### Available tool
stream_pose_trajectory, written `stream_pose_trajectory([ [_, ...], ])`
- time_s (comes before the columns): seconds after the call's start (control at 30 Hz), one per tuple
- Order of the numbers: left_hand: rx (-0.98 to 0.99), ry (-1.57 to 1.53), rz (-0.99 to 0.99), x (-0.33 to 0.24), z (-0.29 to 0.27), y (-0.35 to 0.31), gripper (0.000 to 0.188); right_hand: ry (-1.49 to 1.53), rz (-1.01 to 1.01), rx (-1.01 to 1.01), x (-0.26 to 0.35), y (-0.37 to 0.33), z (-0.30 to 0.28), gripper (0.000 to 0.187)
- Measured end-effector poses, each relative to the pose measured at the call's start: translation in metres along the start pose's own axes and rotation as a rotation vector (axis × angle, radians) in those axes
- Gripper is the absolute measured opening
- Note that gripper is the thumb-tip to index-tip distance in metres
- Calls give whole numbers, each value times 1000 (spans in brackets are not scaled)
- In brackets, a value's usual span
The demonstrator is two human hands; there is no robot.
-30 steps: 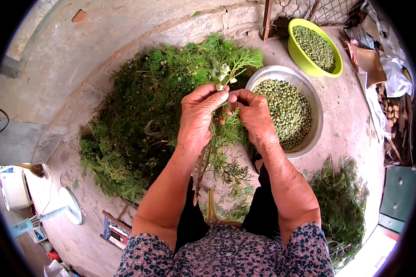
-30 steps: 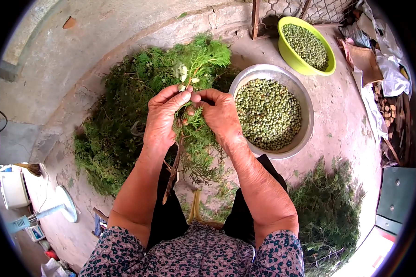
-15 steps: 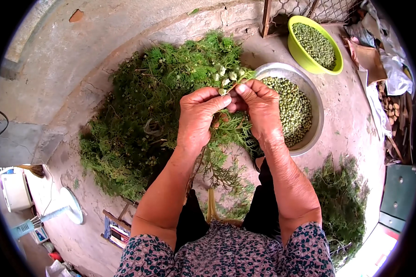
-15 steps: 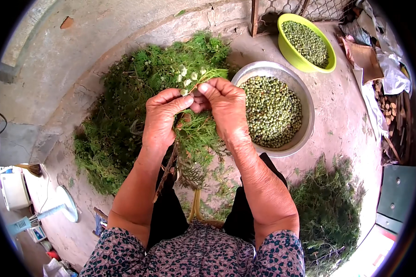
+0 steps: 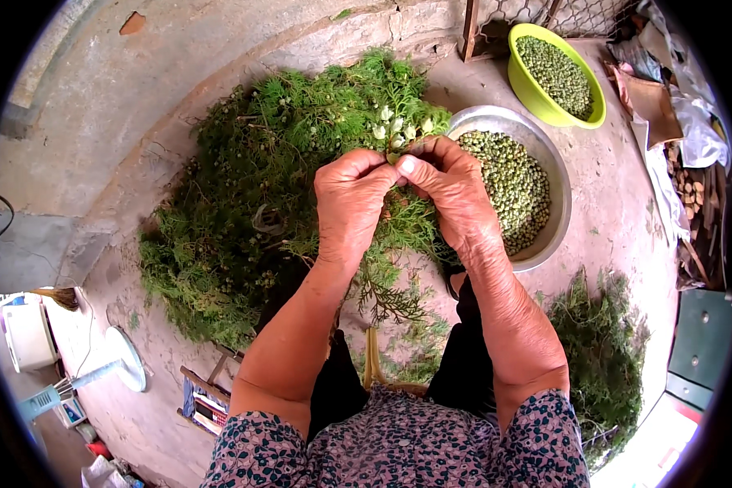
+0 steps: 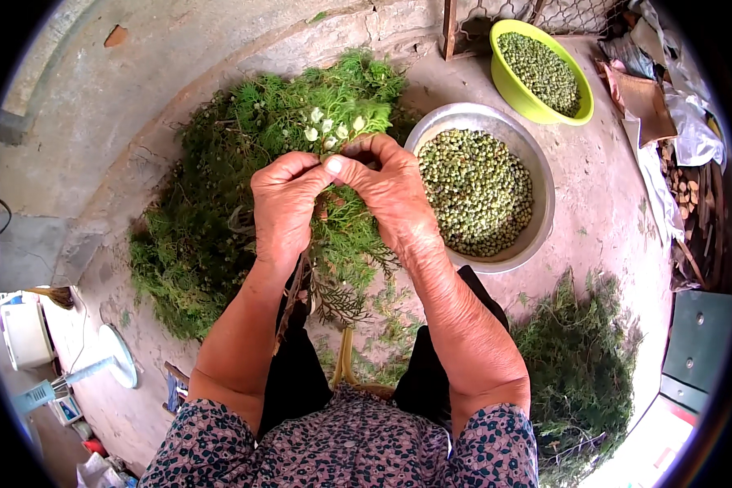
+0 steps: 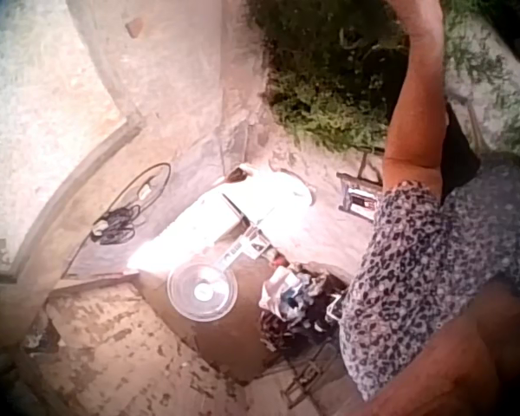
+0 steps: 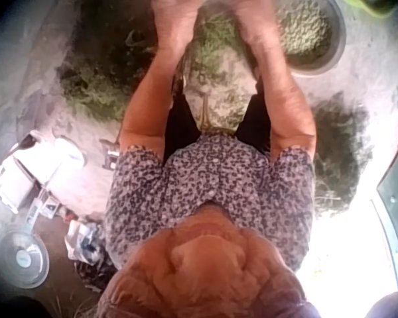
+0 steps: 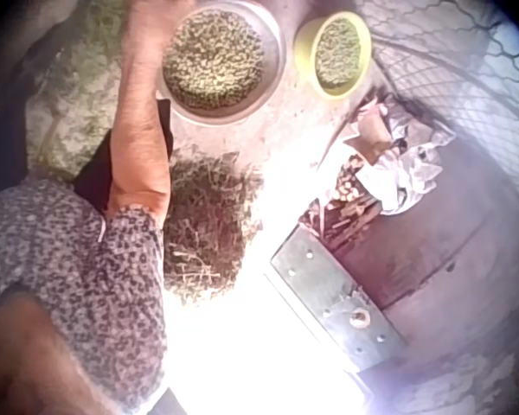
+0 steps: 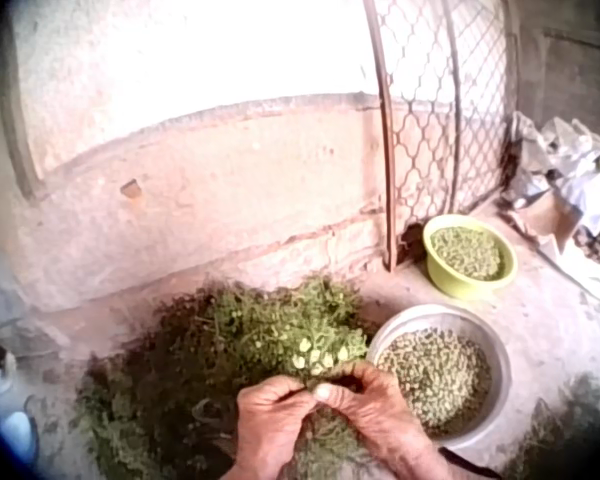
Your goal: The person picks small green pods or seeds from a pile of leafy branches and places them into a metal bowl.
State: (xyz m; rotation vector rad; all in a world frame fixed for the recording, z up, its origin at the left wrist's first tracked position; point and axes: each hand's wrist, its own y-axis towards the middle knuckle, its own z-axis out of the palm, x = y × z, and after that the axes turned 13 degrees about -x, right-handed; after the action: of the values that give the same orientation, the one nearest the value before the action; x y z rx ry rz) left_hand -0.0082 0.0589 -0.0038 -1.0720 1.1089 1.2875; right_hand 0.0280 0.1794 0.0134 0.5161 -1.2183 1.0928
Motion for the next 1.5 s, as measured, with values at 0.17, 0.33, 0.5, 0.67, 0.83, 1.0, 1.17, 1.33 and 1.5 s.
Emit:
stream_pose_trajectory([
  [0.17, 47, 101, 69, 10, 1, -1, 5, -121, -52, -65, -4, 0, 1, 21],
  [0.33, 72, -119, -87, -4, 2, -3, 3, -147, 25, -39, -3, 2, -5, 13],
  [0.5, 93, -175, -88, 3, 0, 2, 7, -1, 96, -4, 0, 0, -5, 16],
  [0.67, 3, -190, -79, 0, 4, 1, 11, 81, 149, 36, 6, 3, -10, 19],
  [0.83, -17, -101, -132, -1, 4, 0, 12, 74, 83, 1, 0, -4, -6, 13],
  [1.0, -19, -62, -85, 4, 9, -1, 9, 49, -12, -100, -7, -5, -2, 14],
  [1.17, 48, 35, -27, 8, 4, -1, 10, -130, -95, -63, -7, -6, 0, 15],
  [1.33, 38, 72, 35, 6, 4, -1, 7, -163, -37, -61, -3, -5, -1, 7],
  [1.5, 24, -58, 2, 5, 4, 0, 9, 16, 154, -7, -1, -3, -7, 10],
])
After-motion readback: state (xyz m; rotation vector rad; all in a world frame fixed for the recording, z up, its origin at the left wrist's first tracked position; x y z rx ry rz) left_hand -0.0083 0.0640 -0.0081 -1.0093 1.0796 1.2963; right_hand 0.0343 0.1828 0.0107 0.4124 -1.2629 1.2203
